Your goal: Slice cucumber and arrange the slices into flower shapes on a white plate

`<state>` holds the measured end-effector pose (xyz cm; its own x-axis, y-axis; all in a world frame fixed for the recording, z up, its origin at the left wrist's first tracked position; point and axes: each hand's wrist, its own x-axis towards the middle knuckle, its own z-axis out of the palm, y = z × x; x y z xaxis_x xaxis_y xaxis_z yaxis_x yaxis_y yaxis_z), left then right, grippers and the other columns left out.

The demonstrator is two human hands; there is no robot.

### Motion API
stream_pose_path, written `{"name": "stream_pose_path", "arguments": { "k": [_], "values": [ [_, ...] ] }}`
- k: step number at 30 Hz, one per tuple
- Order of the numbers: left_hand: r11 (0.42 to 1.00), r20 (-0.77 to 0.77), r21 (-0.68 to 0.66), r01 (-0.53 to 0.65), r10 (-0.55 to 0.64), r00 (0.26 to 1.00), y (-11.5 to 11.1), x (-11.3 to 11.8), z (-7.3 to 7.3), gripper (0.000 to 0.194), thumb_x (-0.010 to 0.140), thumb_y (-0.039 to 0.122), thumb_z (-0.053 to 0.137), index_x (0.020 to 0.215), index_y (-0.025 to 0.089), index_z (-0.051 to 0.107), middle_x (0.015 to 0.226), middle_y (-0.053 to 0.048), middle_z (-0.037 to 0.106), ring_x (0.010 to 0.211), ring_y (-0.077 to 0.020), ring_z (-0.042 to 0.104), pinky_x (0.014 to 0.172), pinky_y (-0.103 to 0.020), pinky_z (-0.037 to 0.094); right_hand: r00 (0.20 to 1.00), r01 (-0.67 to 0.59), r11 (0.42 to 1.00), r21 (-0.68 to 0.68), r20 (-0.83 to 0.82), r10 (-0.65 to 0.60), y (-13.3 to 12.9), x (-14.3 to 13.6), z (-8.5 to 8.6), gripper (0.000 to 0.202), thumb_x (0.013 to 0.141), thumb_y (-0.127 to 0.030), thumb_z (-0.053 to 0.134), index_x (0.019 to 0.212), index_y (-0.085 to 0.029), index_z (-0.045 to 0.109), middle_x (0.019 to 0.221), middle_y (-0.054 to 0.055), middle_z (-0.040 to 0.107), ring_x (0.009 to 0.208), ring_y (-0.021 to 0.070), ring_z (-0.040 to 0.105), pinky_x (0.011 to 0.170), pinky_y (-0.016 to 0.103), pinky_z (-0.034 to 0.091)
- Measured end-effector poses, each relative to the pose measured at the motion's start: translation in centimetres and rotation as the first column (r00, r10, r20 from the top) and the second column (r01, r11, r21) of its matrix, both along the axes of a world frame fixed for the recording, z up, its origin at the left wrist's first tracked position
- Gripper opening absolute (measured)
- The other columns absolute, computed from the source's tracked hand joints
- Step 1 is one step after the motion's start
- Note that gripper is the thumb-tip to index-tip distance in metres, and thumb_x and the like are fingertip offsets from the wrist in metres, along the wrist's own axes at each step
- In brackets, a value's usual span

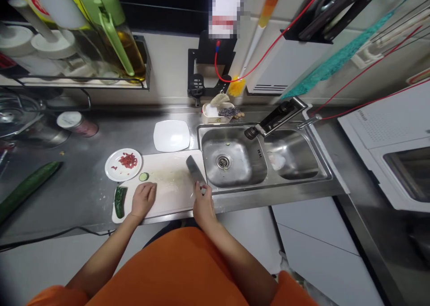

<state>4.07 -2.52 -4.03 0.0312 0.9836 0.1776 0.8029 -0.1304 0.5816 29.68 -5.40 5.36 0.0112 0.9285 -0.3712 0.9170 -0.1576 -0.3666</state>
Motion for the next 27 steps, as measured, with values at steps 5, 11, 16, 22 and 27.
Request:
{"name": "stream_pose_path", "arguments": {
  "k": [5, 11, 16, 22, 27],
  "values": [
    [1.0, 0.0, 0.001, 0.018, -0.018, 1.0, 0.0, -0.1, -0.1, 0.026, 0.089, 0.032, 0.044, 0.096, 0.019, 0.065, 0.095, -0.01, 0.064, 0.094, -0.0195, 0.057, 0.091, -0.034, 0.045, 0.97, 0.105, 0.995, 0.004, 0.22, -0.103, 2.1, -1.6, -1.9, 0.068, 0.079, 0.001, 0.034, 0.145, -0.015, 0.027, 0.136, 0.021, 0.035, 0.12, 0.026, 0.044, 0.091, 0.034, 0.042],
    [0.999, -0.026, -0.031, 0.041, -0.042, 0.999, -0.1, -0.2, -0.1, 0.026, 0.089, 0.031, 0.042, 0.096, 0.02, 0.065, 0.096, -0.009, 0.065, 0.094, -0.0194, 0.057, 0.091, -0.034, 0.045, 0.94, 0.107, 0.993, -0.043, 0.33, -0.087, 3.2, -2.8, -3.1, 0.062, 0.084, -0.001, 0.03, 0.145, -0.014, 0.026, 0.135, 0.02, 0.039, 0.118, 0.0241, 0.045, 0.091, 0.033, 0.043],
    [0.997, -0.026, -0.051, 0.06, -0.061, 0.998, 0.0, -0.2, -0.3, 0.025, 0.089, 0.031, 0.043, 0.095, 0.02, 0.065, 0.096, -0.01, 0.065, 0.094, -0.0198, 0.058, 0.09, -0.034, 0.045, 0.938, 0.02, 0.995, -0.095, 0.347, 0.014, 3.6, -2.9, -3.7, 0.06, 0.085, -0.001, 0.031, 0.145, -0.009, 0.025, 0.135, 0.024, 0.039, 0.115, 0.0239, 0.048, 0.088, 0.032, 0.045],
    [0.996, -0.008, -0.08, 0.044, -0.045, 0.999, 0.0, -0.1, 0.1, 0.024, 0.088, 0.031, 0.044, 0.094, 0.021, 0.065, 0.096, -0.01, 0.065, 0.093, -0.0199, 0.058, 0.09, -0.036, 0.046, 0.927, -0.017, 0.995, -0.1, 0.372, 0.054, 3.8, -2.8, -3.4, 0.057, 0.087, -0.003, 0.029, 0.143, -0.009, 0.03, 0.131, 0.022, 0.043, 0.112, 0.0252, 0.049, 0.083, 0.034, 0.047],
    [0.999, 0.045, -0.037, 0.001, 0.0, 0.999, 0.4, 0.4, 0.9, 0.024, 0.088, 0.031, 0.044, 0.095, 0.021, 0.065, 0.095, -0.01, 0.065, 0.094, -0.02, 0.058, 0.091, -0.036, 0.046, 0.95, -0.043, 0.997, -0.069, 0.306, 0.062, 5.6, -1.6, -2.3, 0.051, 0.089, -0.012, 0.035, 0.139, -0.014, 0.036, 0.125, 0.018, 0.047, 0.116, 0.0266, 0.043, 0.085, 0.035, 0.043]
  ]
}}
